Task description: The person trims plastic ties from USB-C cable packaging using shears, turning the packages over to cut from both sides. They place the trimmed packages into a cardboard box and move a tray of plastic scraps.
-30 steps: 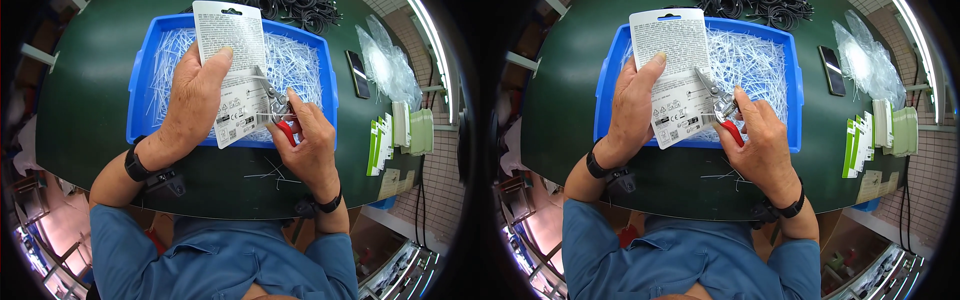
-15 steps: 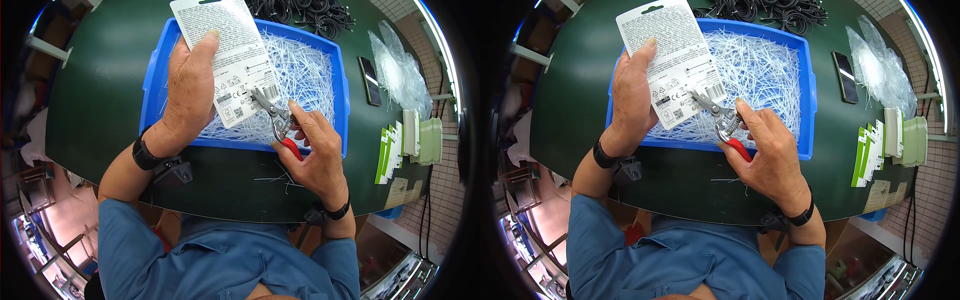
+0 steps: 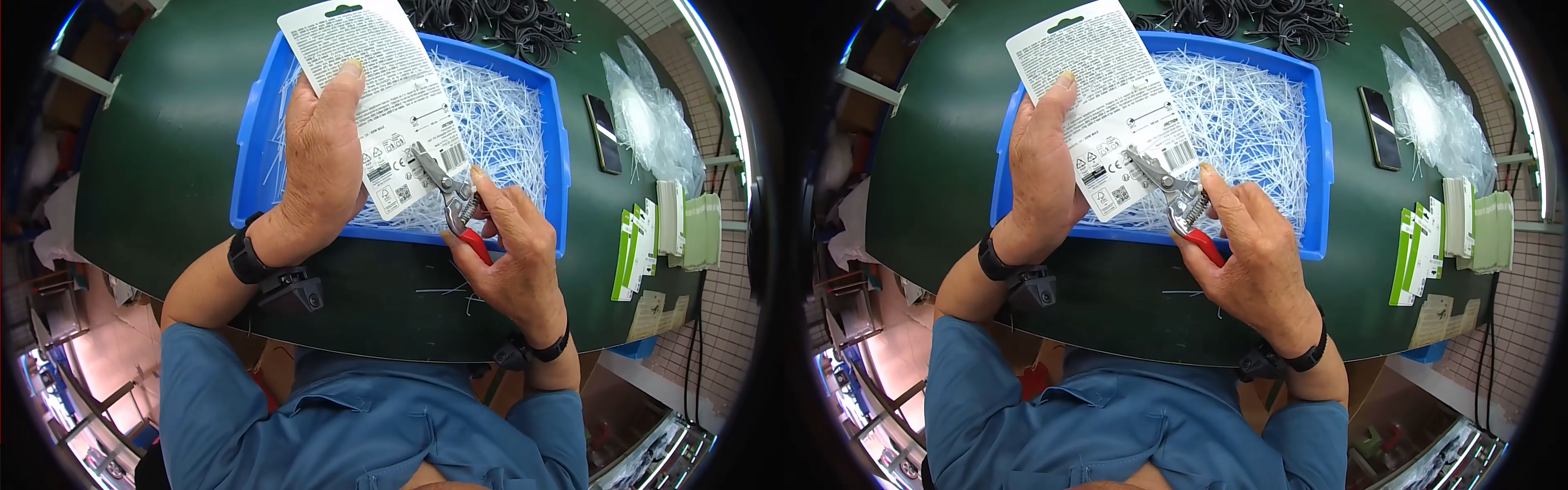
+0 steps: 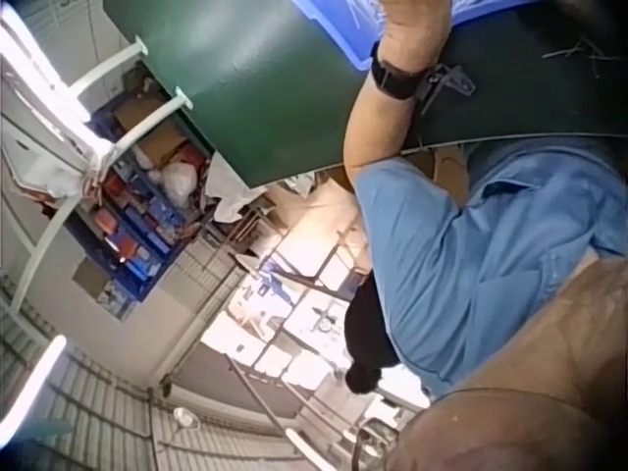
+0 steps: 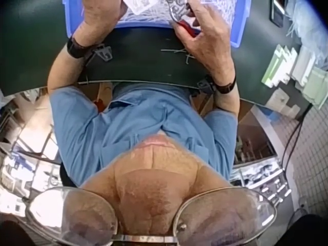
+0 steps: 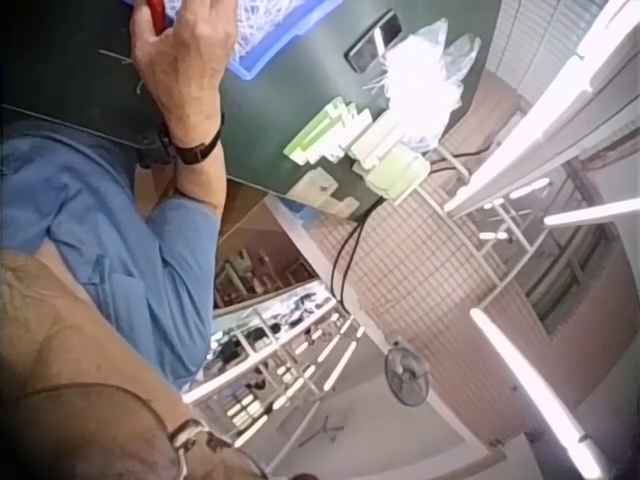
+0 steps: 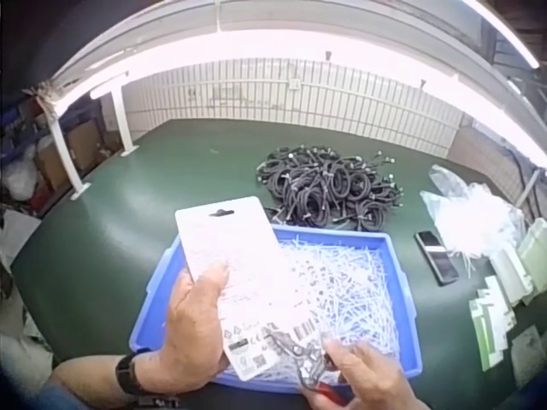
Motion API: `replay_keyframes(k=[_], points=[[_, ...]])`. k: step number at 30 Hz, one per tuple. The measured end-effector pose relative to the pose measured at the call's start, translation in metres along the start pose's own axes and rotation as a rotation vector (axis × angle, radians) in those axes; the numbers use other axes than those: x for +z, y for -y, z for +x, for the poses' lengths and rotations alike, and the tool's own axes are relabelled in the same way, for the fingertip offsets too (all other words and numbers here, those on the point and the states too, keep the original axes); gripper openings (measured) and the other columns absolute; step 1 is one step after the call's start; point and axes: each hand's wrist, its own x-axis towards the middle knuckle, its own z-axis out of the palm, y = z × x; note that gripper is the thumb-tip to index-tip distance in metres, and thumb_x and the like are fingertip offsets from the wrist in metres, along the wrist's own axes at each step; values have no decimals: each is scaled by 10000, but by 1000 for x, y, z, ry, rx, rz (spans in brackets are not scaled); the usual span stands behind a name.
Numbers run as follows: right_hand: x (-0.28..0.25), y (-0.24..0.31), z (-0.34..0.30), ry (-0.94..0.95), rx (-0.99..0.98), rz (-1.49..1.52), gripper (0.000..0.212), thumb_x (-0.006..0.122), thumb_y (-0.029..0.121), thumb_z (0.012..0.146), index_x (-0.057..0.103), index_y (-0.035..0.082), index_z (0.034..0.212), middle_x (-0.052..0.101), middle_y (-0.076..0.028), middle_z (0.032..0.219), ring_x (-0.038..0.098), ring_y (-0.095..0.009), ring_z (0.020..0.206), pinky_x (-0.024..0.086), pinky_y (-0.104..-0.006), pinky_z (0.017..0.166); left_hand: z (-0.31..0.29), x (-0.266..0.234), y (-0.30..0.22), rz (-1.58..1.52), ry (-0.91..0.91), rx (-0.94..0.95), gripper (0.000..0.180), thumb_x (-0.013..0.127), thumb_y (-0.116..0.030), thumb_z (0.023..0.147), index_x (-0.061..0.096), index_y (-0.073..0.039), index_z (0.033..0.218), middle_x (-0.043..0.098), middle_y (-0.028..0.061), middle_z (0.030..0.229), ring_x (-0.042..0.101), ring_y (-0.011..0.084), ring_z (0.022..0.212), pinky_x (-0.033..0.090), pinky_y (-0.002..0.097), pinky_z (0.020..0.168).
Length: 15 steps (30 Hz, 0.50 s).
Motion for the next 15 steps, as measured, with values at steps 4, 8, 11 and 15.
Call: replay_keyframes(k=[4,8,11,15], points=[[2,1,-2,0,28,44,712,854,28,742,592,2,1404,621,-91,874,554,-146,661,484,-279,576,3,1,1,37,48,22,378,487,-271,1075,512,26,1308,681,131,1172,703,170,1009,574,302,895],[3,-2,-4,2,31,44,707,854,25,745,593,4,1401,615,-87,862,538,-139,643,466,-277,557,5,1,6,100,28,41,390,482,-292,1083,509,19,1317,676,123,1171,683,151,993,560,291,892],[5,-1,-5,11,36,50,708,855,27,746,591,6,1402,612,-88,859,533,-143,641,463,-278,558,3,-1,9,173,43,52,417,478,-331,1096,501,14,1330,670,116,1160,662,138,1007,546,281,897],[4,4,-2,-15,54,116,711,853,29,744,588,14,1404,610,-92,863,532,-158,649,466,-291,570,-6,5,11,202,84,57,451,465,-372,1110,488,12,1344,665,112,1156,649,132,1019,535,275,899]])
